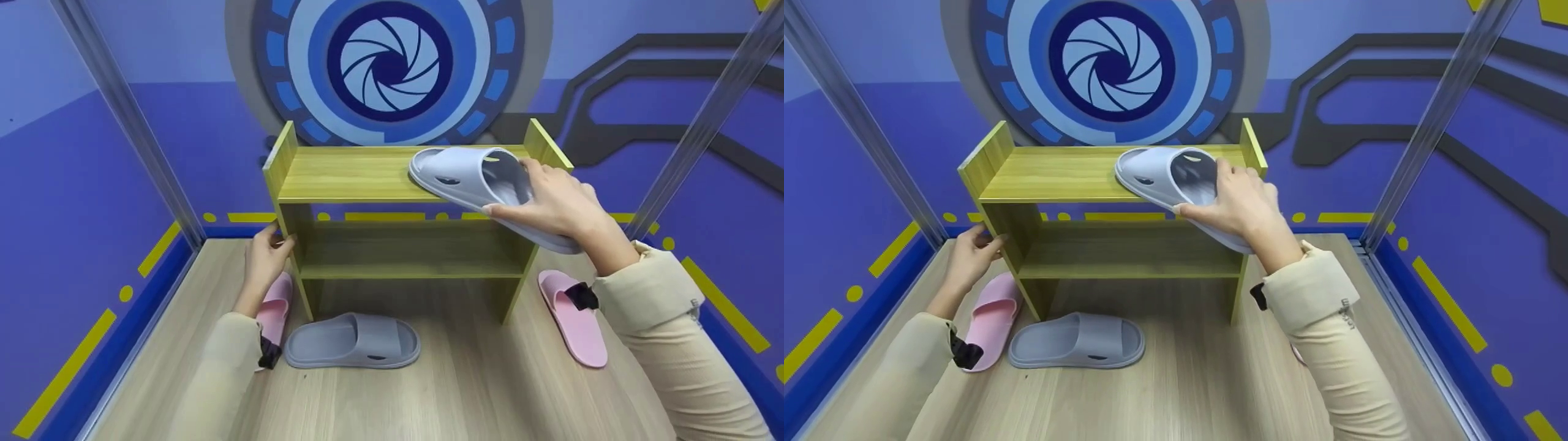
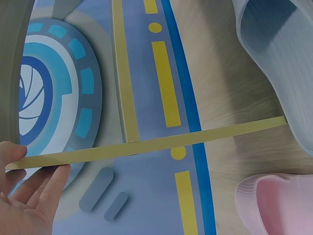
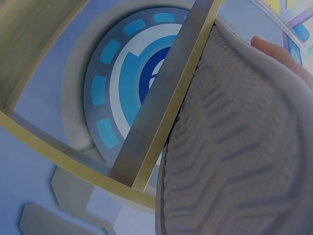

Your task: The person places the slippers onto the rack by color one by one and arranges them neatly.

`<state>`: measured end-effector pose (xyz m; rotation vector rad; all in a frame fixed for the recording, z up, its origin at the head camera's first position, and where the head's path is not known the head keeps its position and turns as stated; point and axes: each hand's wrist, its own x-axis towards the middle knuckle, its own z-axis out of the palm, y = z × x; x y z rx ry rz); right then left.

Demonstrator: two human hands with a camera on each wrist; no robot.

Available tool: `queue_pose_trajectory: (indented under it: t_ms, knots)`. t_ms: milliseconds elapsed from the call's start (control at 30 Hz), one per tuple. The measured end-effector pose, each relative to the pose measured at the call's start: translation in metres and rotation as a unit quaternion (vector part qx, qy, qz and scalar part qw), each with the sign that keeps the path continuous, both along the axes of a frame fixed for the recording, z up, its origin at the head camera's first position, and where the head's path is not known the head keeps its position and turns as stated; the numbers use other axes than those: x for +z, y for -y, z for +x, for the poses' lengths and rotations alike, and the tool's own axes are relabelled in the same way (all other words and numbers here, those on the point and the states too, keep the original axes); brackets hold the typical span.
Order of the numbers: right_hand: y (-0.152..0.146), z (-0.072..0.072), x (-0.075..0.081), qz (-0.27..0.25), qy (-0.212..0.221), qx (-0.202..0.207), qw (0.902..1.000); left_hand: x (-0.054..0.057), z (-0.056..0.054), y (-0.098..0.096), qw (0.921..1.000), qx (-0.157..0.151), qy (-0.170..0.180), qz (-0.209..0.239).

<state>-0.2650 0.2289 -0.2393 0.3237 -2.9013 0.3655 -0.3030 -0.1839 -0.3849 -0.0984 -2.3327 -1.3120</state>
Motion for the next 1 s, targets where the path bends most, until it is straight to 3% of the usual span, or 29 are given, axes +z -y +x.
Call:
queue_pose_trajectory:
  t_ms: [333,533,633,1000]
  knots:
    - [-0.002,-0.007,0.002,0.005,-0.001,0.015,0.9999,0.001,0.001,-0.001,0.9999,-0.002,0.010,-0.010]
    - [-0.002,-0.005,0.005,-0.001,0.002,0.023,0.9997,0.000,0.000,-0.002,0.9998,-0.016,0.001,0.009]
    - [0.002,-0.005,0.004,-0.008,-0.007,0.013,0.9999,0.000,-0.001,-0.002,0.9995,-0.026,0.001,0.019]
    - [0.034,-0.016,0.002,0.013,-0.041,-0.064,0.9970,-0.001,-0.001,-0.001,0.9999,0.002,-0.002,-0.011]
